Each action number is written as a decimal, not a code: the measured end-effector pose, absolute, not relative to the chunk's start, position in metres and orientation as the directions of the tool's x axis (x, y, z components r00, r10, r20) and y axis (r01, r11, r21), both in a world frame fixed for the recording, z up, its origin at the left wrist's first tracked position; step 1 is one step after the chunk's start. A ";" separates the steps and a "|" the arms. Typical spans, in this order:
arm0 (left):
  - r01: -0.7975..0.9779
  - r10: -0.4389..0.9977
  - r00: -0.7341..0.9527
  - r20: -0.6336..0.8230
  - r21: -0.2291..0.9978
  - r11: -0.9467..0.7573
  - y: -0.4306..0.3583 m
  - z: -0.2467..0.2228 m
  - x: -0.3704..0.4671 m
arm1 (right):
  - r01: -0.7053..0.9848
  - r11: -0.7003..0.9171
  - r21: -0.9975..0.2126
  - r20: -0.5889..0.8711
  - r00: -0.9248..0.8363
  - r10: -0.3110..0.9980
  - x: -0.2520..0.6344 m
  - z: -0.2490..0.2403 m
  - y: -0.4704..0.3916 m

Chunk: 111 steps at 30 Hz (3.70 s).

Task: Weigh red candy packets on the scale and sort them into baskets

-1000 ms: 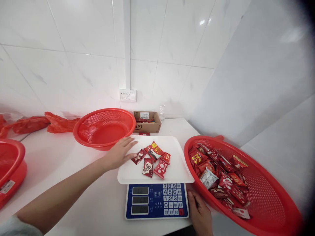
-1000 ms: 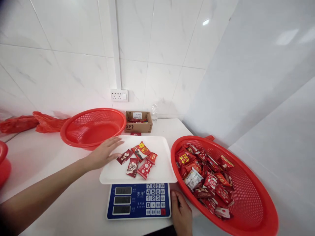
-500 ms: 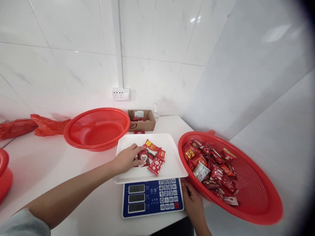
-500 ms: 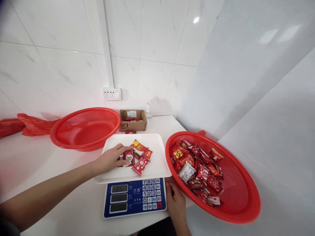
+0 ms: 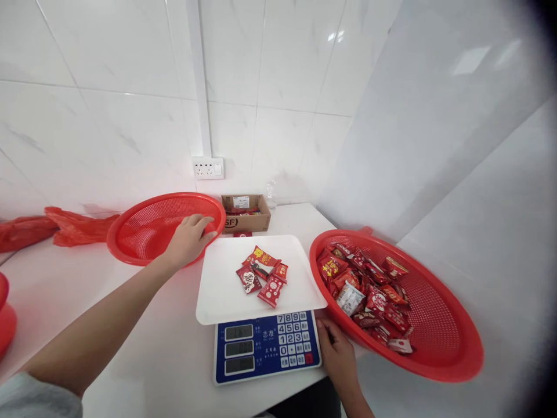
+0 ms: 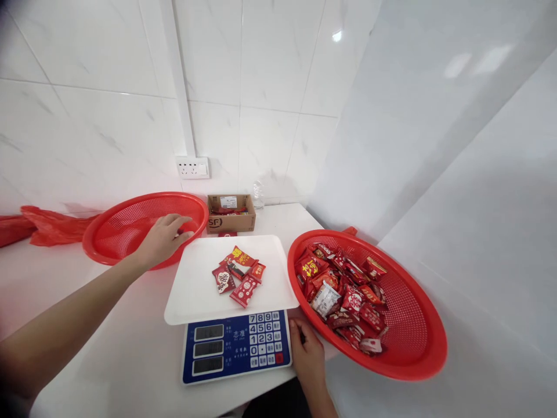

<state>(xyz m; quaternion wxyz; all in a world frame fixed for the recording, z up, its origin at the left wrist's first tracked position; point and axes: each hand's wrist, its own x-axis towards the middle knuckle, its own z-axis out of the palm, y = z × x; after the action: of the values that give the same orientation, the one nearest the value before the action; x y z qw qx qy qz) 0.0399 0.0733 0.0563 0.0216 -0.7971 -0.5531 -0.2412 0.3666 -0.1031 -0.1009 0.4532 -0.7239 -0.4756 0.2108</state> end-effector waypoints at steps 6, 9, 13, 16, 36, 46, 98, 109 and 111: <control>0.639 0.686 0.690 0.233 0.249 -0.728 0.040 0.031 0.071 | 0.666 0.251 -0.703 0.513 0.229 0.827 0.351 -0.071 -0.111; 0.555 0.611 0.778 0.147 0.295 -0.778 0.021 0.025 0.092 | 0.717 0.443 -0.538 0.614 -0.027 0.789 0.333 -0.036 -0.094; 0.536 0.576 0.800 0.167 0.234 -0.811 0.016 0.023 0.105 | 0.756 0.536 -0.376 0.501 -0.321 0.804 0.311 -0.004 -0.065; 0.557 0.580 0.801 0.145 0.171 -0.813 0.017 0.022 0.105 | 0.802 0.505 -0.319 0.315 -0.413 0.854 0.303 -0.001 -0.053; 0.830 0.776 0.492 0.395 0.056 -0.555 0.065 0.042 0.036 | 0.769 0.225 -0.598 0.206 -0.123 0.971 0.317 0.008 -0.030; 0.582 0.601 0.799 0.010 0.236 -0.778 0.059 0.025 0.127 | 0.797 0.176 -0.578 0.358 0.054 0.932 0.318 -0.010 -0.004; 0.667 0.884 0.227 0.409 0.595 -0.447 0.017 0.049 0.070 | 0.539 0.401 -0.741 0.431 -0.076 0.899 0.290 0.001 -0.042; 0.925 0.968 -0.194 0.159 0.359 0.126 0.048 0.054 0.000 | 0.776 0.314 -0.547 0.406 -0.082 0.910 0.347 0.015 -0.059; 0.921 0.973 -0.188 0.134 0.368 0.127 0.052 0.050 -0.004 | 0.826 0.273 -0.494 0.395 -0.066 0.916 0.362 0.022 -0.058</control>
<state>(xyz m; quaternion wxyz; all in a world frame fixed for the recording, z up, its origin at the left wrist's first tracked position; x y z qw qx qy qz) -0.0038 0.0517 0.0502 -0.0691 -0.6335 -0.7475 -0.1875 0.3617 -0.0576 0.0217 0.3288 -0.5990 -0.7269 0.0689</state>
